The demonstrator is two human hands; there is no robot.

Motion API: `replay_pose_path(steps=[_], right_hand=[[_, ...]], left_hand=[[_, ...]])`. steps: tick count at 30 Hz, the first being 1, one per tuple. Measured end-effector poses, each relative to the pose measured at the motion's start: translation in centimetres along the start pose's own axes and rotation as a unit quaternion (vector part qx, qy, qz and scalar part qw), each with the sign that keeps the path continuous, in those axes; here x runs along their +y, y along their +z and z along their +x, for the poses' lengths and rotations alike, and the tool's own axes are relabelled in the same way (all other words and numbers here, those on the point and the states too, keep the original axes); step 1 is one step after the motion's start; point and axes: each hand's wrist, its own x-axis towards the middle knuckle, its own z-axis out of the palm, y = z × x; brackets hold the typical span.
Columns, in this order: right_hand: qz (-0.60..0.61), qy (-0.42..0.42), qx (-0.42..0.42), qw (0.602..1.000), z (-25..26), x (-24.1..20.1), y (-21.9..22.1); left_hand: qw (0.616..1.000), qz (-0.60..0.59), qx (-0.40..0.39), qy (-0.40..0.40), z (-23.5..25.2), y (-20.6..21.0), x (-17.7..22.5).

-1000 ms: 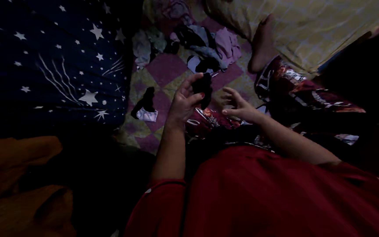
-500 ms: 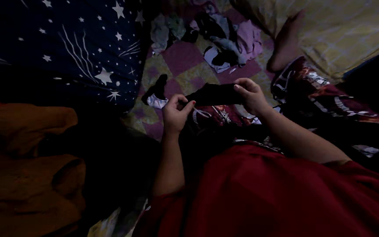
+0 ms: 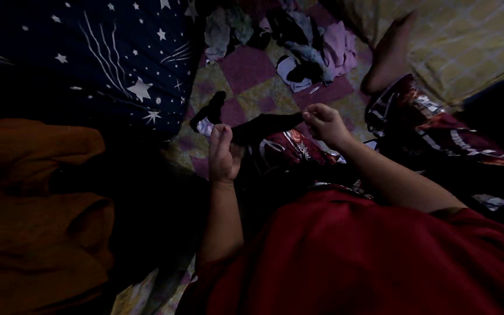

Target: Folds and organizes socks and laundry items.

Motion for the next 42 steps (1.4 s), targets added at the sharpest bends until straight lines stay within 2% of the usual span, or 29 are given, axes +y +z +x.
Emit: replay_pose_path(steps=[2,6,10,14,17,20,22,23,25,27,30,32,37,40,42], right_hand=[[0.0,0.04,-0.013,0.999,0.2,-0.3,0.1],[0.021,0.105,-0.042,0.993,0.4,-0.2,0.1],[-0.054,0.112,-0.065,0.99,0.2,1.1,0.9],[-0.095,0.045,-0.072,0.992,-0.6,2.1,2.4],[-0.124,-0.005,-0.081,0.989,-0.7,2.6,3.4],[-0.13,0.02,-0.053,0.99,-0.4,2.5,3.9],[-0.027,0.087,-0.017,0.996,-0.4,1.3,3.6],[0.08,0.143,0.004,0.986,-0.3,0.4,3.2],[0.295,0.205,0.039,0.932,0.0,0.0,2.1],[0.403,0.198,0.016,0.893,-0.6,-0.6,1.2],[0.429,0.168,-0.047,0.886,-1.5,-1.3,1.5],[0.442,0.181,-0.064,0.876,-2.0,-1.4,1.7],[0.382,0.284,0.063,0.877,-1.8,-2.5,2.4],[0.451,0.3,0.123,0.832,-1.7,-2.5,2.9],[0.513,0.276,0.126,0.803,-1.9,-2.4,3.0]], left_hand=[[1.0,0.023,-0.005,-0.016,0.0,0.4,-0.1],[0.986,0.157,-0.016,-0.049,0.3,-0.9,-1.5],[0.985,0.151,0.011,-0.082,0.1,-2.1,-2.9],[0.992,0.086,0.018,-0.094,-0.5,-2.1,-2.9],[0.99,0.097,0.011,-0.099,-1.0,-1.9,-3.0],[0.983,0.132,-0.014,-0.125,-1.7,-1.7,-3.3],[0.985,0.108,-0.01,-0.135,-1.8,-1.4,-3.2],[0.986,0.092,-0.008,-0.136,-1.8,-1.4,-3.1],[0.988,0.066,-0.018,-0.137,-1.8,-1.9,-3.1],[0.989,0.041,-0.02,-0.144,-1.7,-2.1,-2.8],[0.988,0.027,0.023,-0.148,-1.4,-1.1,-1.8],[0.986,0.009,0.058,-0.153,-0.9,-0.2,-1.4],[0.98,-0.104,0.096,-0.138,0.1,0.8,-1.7],[0.978,-0.093,0.108,-0.152,0.1,1.2,-1.5],[0.977,-0.073,0.123,-0.158,0.1,1.1,-1.6]])
